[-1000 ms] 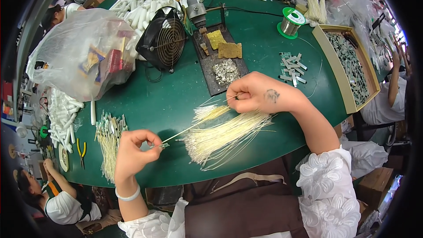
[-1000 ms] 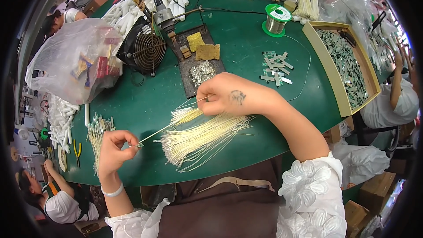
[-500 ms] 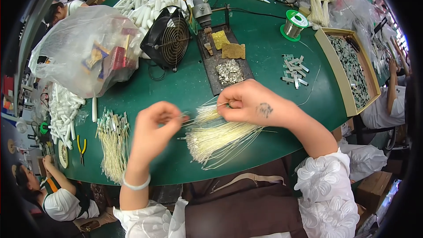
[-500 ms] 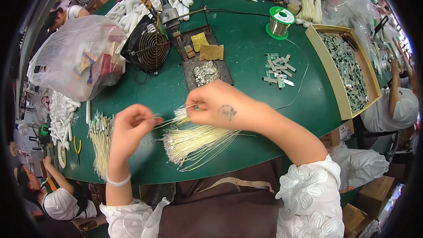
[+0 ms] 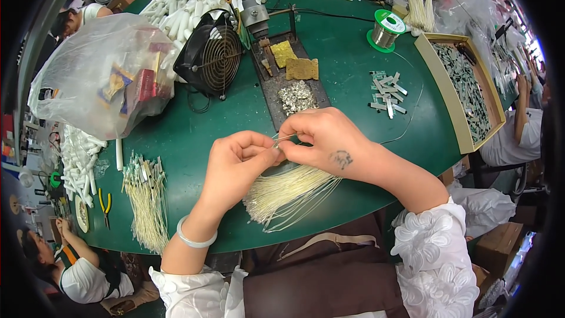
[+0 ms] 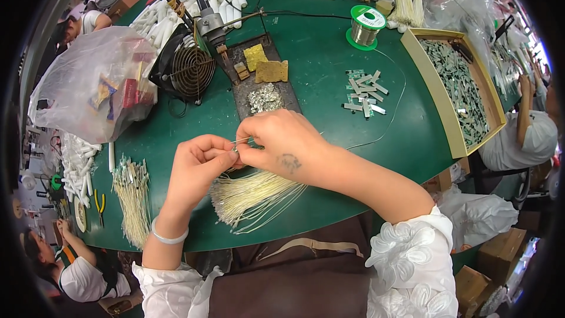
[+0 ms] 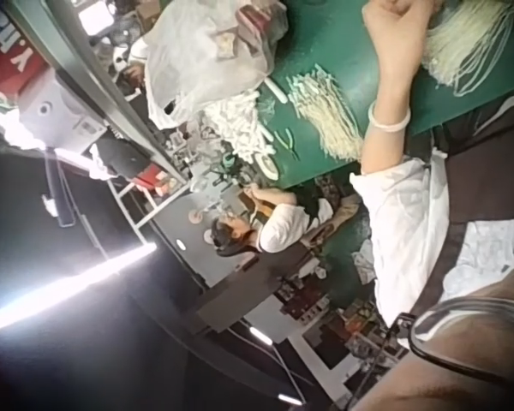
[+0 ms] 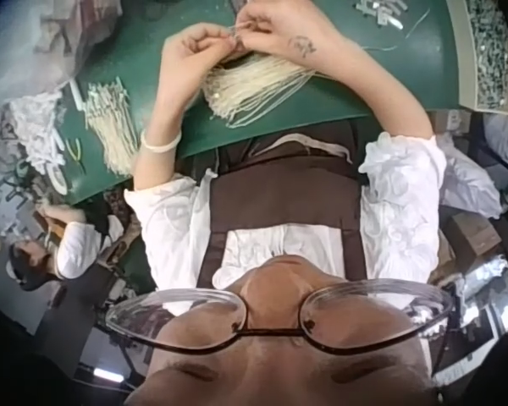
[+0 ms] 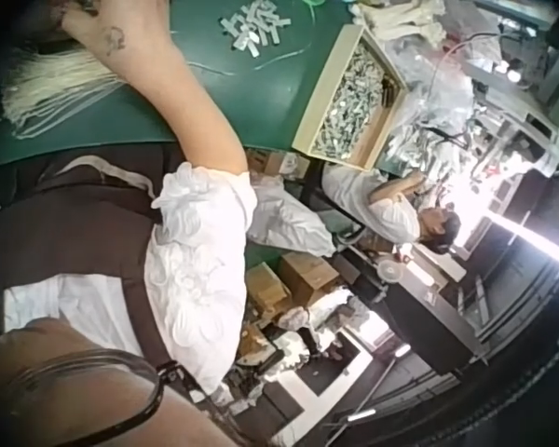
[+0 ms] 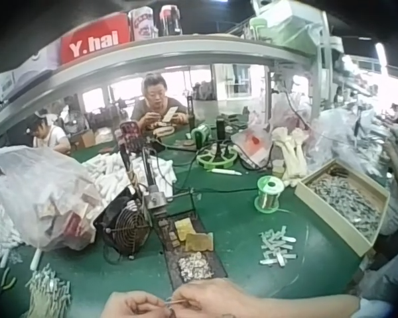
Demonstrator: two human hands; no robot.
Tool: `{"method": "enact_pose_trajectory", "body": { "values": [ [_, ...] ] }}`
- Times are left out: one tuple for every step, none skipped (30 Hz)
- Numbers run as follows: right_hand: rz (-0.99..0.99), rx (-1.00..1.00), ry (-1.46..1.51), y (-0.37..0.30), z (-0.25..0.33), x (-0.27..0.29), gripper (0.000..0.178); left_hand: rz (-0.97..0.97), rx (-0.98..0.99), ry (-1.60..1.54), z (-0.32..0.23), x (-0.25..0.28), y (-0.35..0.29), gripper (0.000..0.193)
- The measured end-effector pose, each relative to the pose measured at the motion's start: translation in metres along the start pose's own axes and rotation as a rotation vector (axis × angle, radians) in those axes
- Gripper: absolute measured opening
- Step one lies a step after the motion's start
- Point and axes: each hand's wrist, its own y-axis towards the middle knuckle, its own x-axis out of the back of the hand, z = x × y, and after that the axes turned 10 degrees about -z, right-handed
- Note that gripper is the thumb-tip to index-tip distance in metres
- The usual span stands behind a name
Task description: Assembling small green plastic components onto the ends of white wires at a factory workbench.
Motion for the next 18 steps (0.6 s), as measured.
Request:
{"method": "enact_pose_trajectory", "body": {
  "values": [
    [0.011, -0.006, -0.007, 0.0000, 0.0006, 0.0000, 0.016, 0.001, 0.001, 0.000, 0.0005, -0.0003, 0.0004, 0.013],
    [0.023, -0.011, -0.013, 0.0000, 0.0013, -0.0001, 0.016, 0.000, 0.004, 0.000, 0.0006, -0.0005, 0.0004, 0.012],
    [0.024, -0.010, -0.013, 0.0000, 0.0017, -0.0003, 0.016, -0.002, 0.006, 0.001, 0.0005, -0.0006, 0.0002, 0.011],
    [0.011, 0.000, 0.003, -0.0001, 0.0022, -0.0005, 0.015, -0.004, 0.006, 0.000, 0.0003, -0.0007, -0.0004, 0.011],
    [-0.001, 0.009, 0.019, -0.0001, 0.0022, -0.0008, 0.015, -0.015, 0.018, -0.021, 0.0004, -0.0010, -0.0006, 0.011],
    [0.000, 0.010, 0.019, 0.0005, 0.0035, 0.0003, 0.015, -0.027, 0.031, -0.043, 0.0005, -0.0011, -0.0010, 0.010],
    [-0.001, -0.015, 0.039, 0.0016, 0.0057, 0.0027, 0.013, -0.029, 0.030, -0.044, 0.0011, -0.0012, -0.0015, 0.010],
    [-0.004, -0.044, 0.057, 0.0023, 0.0063, 0.0046, 0.012, -0.031, 0.038, -0.074, 0.0020, -0.0014, -0.0008, 0.009],
    [-0.004, -0.044, 0.055, 0.0022, 0.0050, 0.0058, 0.012, -0.033, 0.047, -0.105, 0.0026, -0.0015, -0.0002, 0.009],
    [-0.029, -0.047, 0.069, 0.0018, 0.0033, 0.0070, 0.011, -0.031, 0.046, -0.106, 0.0026, -0.0016, 0.0004, 0.009],
    [-0.051, -0.047, 0.087, 0.0016, 0.0023, 0.0069, 0.010, -0.039, 0.049, -0.115, 0.0022, -0.0014, -0.0004, 0.009],
    [-0.048, -0.045, 0.088, 0.0017, 0.0020, 0.0054, 0.010, -0.046, 0.052, -0.123, 0.0022, -0.0011, -0.0011, 0.009],
    [-0.054, -0.008, 0.086, 0.0019, 0.0018, 0.0034, 0.010, -0.049, 0.053, -0.124, 0.0030, -0.0008, -0.0013, 0.009],
    [-0.062, 0.029, 0.082, 0.0020, 0.0018, 0.0020, 0.010, -0.047, 0.052, -0.130, 0.0037, -0.0005, -0.0013, 0.009],
    [-0.061, 0.030, 0.083, 0.0018, 0.0013, 0.0007, 0.010, -0.046, 0.052, -0.136, 0.0041, -0.0002, -0.0014, 0.009],
    [-0.071, 0.059, 0.077, 0.0016, 0.0007, -0.0006, 0.010, -0.047, 0.052, -0.136, 0.0039, 0.0000, -0.0016, 0.009],
    [-0.083, 0.087, 0.069, 0.0013, 0.0007, -0.0007, 0.010, -0.044, 0.051, -0.142, 0.0032, -0.0004, -0.0014, 0.009],
    [-0.083, 0.086, 0.067, 0.0011, 0.0012, -0.0005, 0.010, -0.040, 0.049, -0.147, 0.0027, -0.0009, -0.0013, 0.009]
  ]
}}
